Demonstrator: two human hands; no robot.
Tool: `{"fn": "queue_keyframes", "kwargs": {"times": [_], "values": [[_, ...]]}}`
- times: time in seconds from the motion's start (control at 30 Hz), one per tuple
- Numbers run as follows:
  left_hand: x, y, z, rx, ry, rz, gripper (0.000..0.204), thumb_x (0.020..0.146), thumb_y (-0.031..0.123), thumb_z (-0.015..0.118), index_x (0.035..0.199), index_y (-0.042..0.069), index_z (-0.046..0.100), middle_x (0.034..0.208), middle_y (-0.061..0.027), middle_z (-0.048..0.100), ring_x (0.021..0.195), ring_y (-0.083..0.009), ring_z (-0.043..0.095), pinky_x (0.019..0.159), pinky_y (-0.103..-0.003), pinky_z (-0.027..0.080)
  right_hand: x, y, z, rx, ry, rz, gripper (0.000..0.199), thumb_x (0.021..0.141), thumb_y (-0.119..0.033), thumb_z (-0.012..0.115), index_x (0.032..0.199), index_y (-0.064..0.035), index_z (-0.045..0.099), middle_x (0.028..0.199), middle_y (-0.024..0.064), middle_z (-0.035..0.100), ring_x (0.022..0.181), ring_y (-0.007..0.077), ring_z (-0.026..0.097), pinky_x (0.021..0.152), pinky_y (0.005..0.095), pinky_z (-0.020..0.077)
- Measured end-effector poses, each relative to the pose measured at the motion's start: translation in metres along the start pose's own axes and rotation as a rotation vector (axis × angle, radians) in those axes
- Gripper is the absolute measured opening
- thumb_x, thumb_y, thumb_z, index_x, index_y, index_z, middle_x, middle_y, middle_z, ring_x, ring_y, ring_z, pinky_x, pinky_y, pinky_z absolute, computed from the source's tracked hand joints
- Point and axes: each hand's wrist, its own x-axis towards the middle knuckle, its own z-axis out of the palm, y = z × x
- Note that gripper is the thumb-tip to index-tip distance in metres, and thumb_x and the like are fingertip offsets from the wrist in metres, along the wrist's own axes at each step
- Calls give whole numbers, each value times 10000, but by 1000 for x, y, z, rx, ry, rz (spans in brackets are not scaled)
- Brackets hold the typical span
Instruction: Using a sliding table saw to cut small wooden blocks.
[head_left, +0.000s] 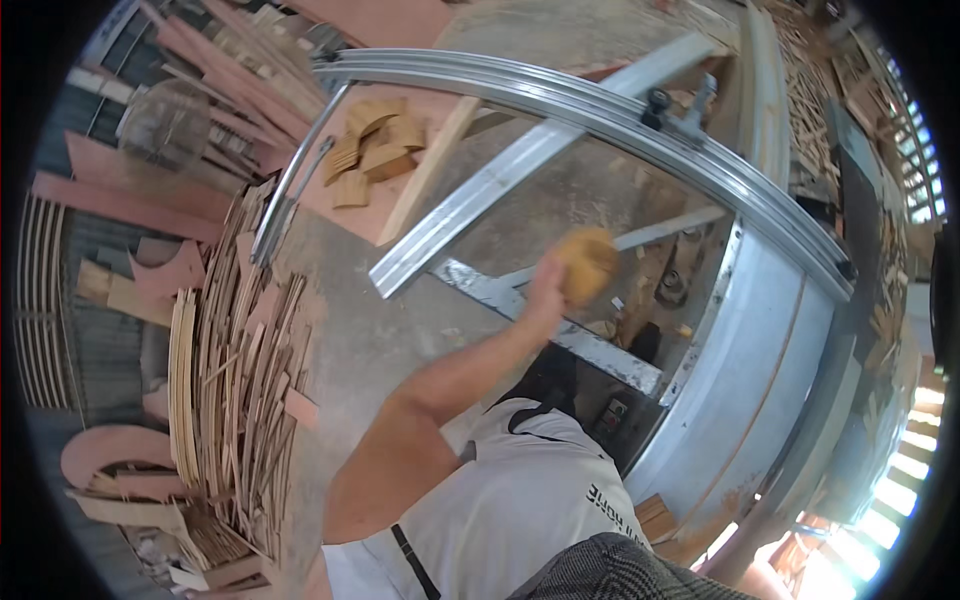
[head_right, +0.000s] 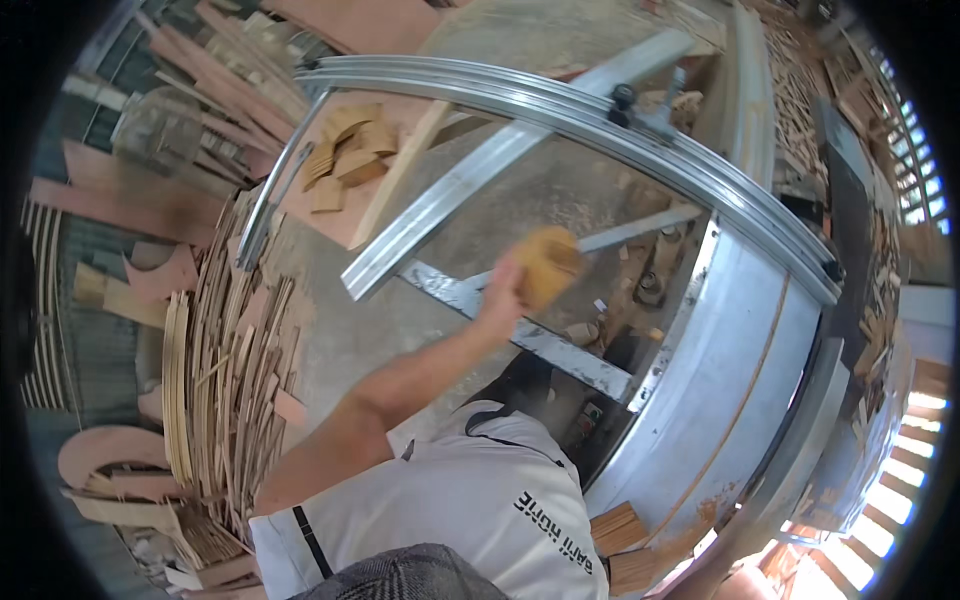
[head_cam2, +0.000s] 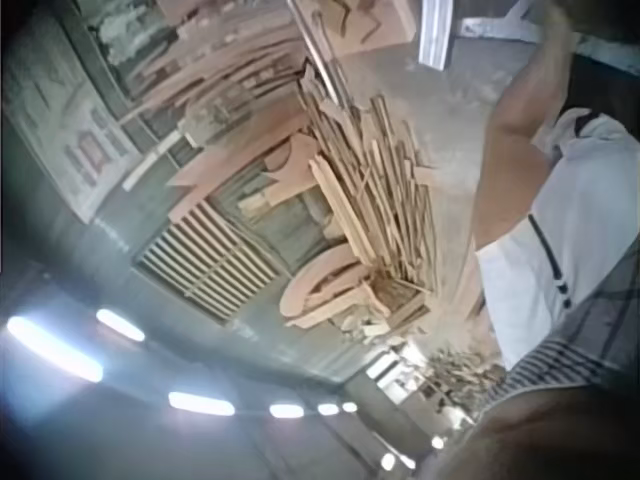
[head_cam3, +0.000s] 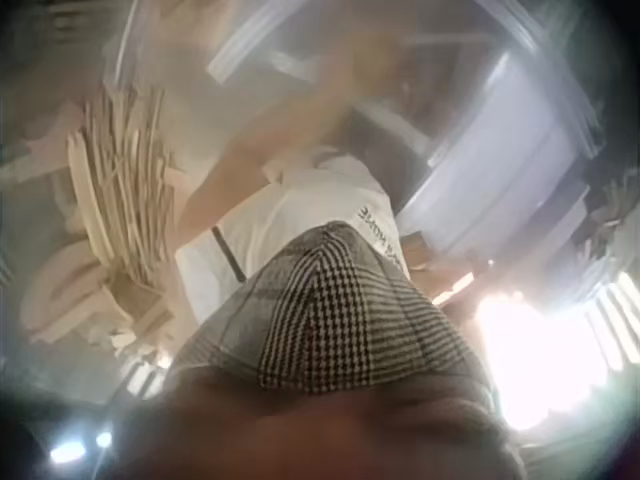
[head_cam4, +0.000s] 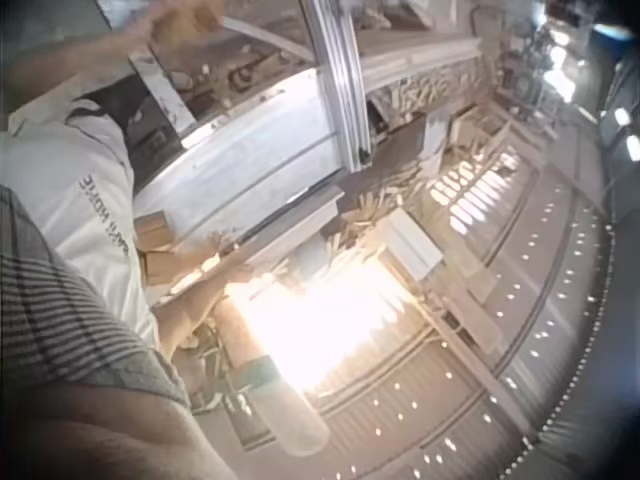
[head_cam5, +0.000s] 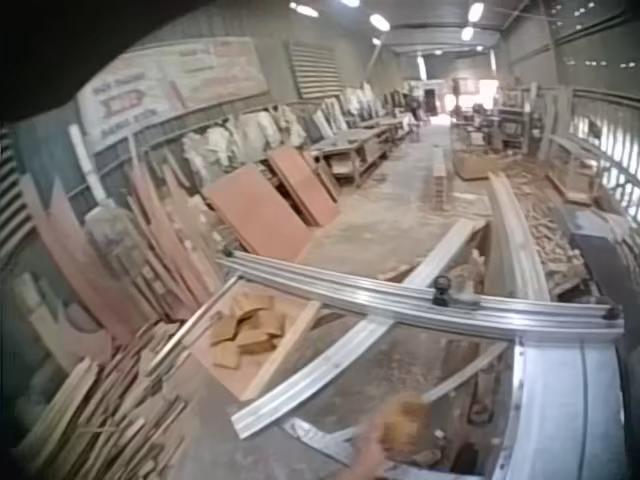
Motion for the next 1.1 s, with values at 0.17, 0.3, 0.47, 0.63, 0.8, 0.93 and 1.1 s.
{"fn": "queue_keyframes", "kwargs": {"times": [0.17, 0.3, 0.47, 0.63, 0.8, 0.93, 1.1], "values": [[8, 107, -165, 152, 621, 398, 446, 1078, 325, 458, 1450, 81, 476, 1288, -120, 602, 1137, -229, 608, 865, -377, 533, -29, -105, -41, 25, 39, -48, 432, 1021, -298, 587, 1269, 49, 647, 1326, 261, 618, 1268, 416, 570, 1099, 470, 453], [34, 196, -260, 350, 951, 796, 436, 1060, 239, 473, 1397, -35, 507, 1320, -216, 601, 1180, -324, 594, 993, -403, 471, -61, -182, -45, 63, 5, -83, 436, 1009, -299, 616, 1259, 58, 641, 1305, 260, 621, 1269, 418, 564, 1099, 471, 451], [134, 293, -210, 935, 905, 879, 506, 1050, 232, 512, 1476, -37, 467, 1398, -221, 581, 1229, -339, 587, 1046, -408, 472, -130, -189, -14, -8, 155, -97, 485, 1008, -331, 637, 1283, 68, 628, 1284, 269, 610, 1258, 430, 557, 1092, 475, 450], [164, 245, -232, 1511, 590, 827, 457, 1038, 207, 557, 1427, -29, 518, 1402, -201, 576, 1241, -319, 582, 1046, -400, 481, -197, -311, -22, 264, 2, 53, 372, 942, -265, 664, 1210, -8, 666, 1216, 216, 657, 1182, 397, 603, 1022, 473, 496], [200, 180, -195, 1518, 118, 962, 408, 1025, 181, 601, 1378, -21, 568, 1406, -182, 571, 1254, -300, 576, 1046, -392, 490, -283, -357, -24, 451, 35, 139, 328, 890, -223, 745, 1163, -50, 687, 1156, 176, 691, 1072, 374, 662, 907, 428, 560], [152, 84, -77, 1305, -803, 765, 369, 1016, 161, 637, 1339, -15, 608, 1410, -166, 567, 1264, -284, 572, 1046, -385, 497, -388, -373, -41, 404, 150, 607, 316, 888, -201, 759, 1151, -39, 694, 1135, 169, 704, 974, 338, 702, 844, 397, 577], [67, 31, 36, 1197, -1456, 123, 373, 1012, 138, 649, 1336, -40, 604, 1340, -166, 641, 1234, -249, 608, 1070, -355, 458, -387, -380, -49, 402, 311, 858, 323, 897, -233, 764, 1150, -43, 701, 1094, 160, 716, 857, 323, 726, 769, 401, 576]]}}
